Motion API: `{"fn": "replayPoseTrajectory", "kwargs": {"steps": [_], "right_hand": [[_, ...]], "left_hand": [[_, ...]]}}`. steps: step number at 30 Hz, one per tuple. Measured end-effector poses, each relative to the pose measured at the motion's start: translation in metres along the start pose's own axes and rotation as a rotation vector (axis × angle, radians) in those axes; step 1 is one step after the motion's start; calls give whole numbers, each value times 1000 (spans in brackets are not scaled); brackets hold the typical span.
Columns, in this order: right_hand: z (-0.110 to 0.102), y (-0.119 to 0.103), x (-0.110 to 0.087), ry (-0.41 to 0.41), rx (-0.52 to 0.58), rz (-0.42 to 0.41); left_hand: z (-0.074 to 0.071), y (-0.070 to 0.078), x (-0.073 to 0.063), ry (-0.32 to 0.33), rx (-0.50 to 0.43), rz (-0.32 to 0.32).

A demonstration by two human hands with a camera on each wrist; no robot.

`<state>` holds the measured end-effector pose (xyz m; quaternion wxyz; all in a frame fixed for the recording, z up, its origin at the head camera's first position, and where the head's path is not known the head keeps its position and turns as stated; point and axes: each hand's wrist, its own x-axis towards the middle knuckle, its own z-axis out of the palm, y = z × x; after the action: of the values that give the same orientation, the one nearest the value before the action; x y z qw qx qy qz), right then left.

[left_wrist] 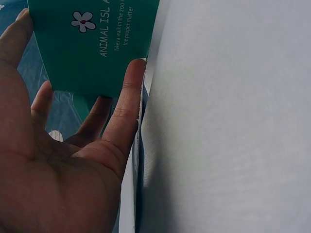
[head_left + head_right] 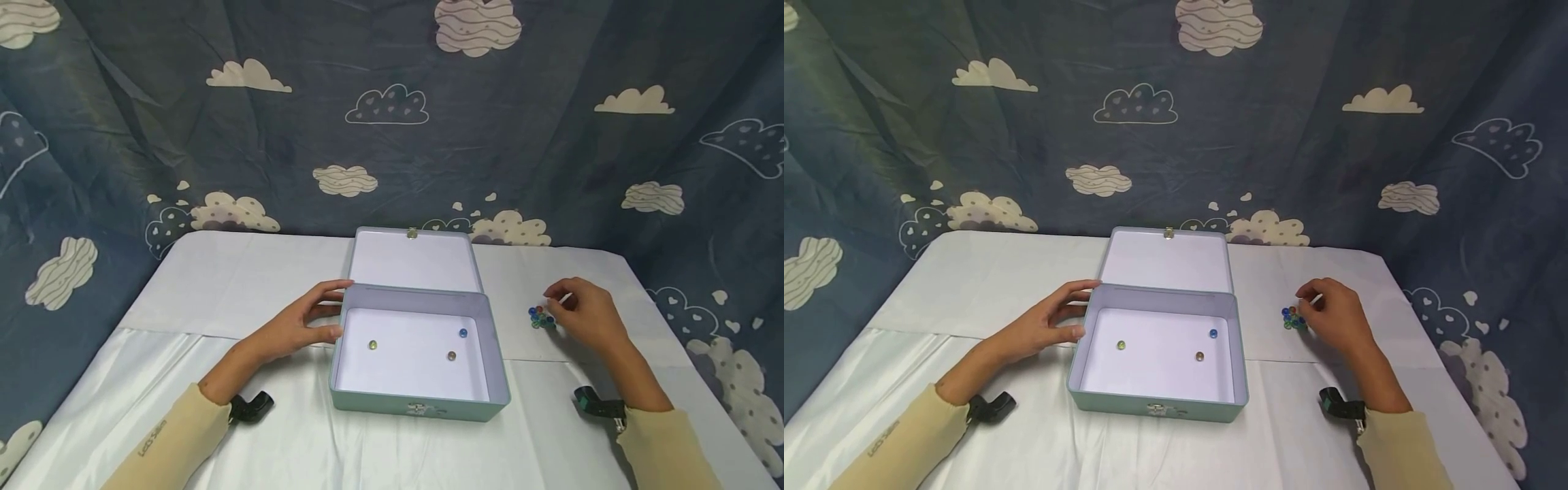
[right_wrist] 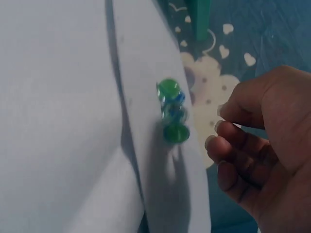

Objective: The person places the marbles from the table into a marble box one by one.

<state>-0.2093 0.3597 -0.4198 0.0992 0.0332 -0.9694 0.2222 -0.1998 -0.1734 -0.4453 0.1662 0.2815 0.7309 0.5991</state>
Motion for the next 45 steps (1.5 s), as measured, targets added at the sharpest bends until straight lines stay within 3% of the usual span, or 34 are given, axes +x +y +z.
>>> {"fn": "replayPoseTrajectory", "kwargs": {"steps": [8, 16, 25, 45], "right_hand": [[2, 16, 1, -62, 22, 18], [3, 17, 1, -105, 32, 9], [-3, 24, 3, -210, 11, 19], [-4, 29, 4, -255, -62, 55]], "left_hand": [[2, 4, 0, -4, -11, -1], [2, 3, -1, 2, -15, -9], [2, 2, -1, -1, -10, -1], [0, 1, -1, -9, -9, -3]]}}
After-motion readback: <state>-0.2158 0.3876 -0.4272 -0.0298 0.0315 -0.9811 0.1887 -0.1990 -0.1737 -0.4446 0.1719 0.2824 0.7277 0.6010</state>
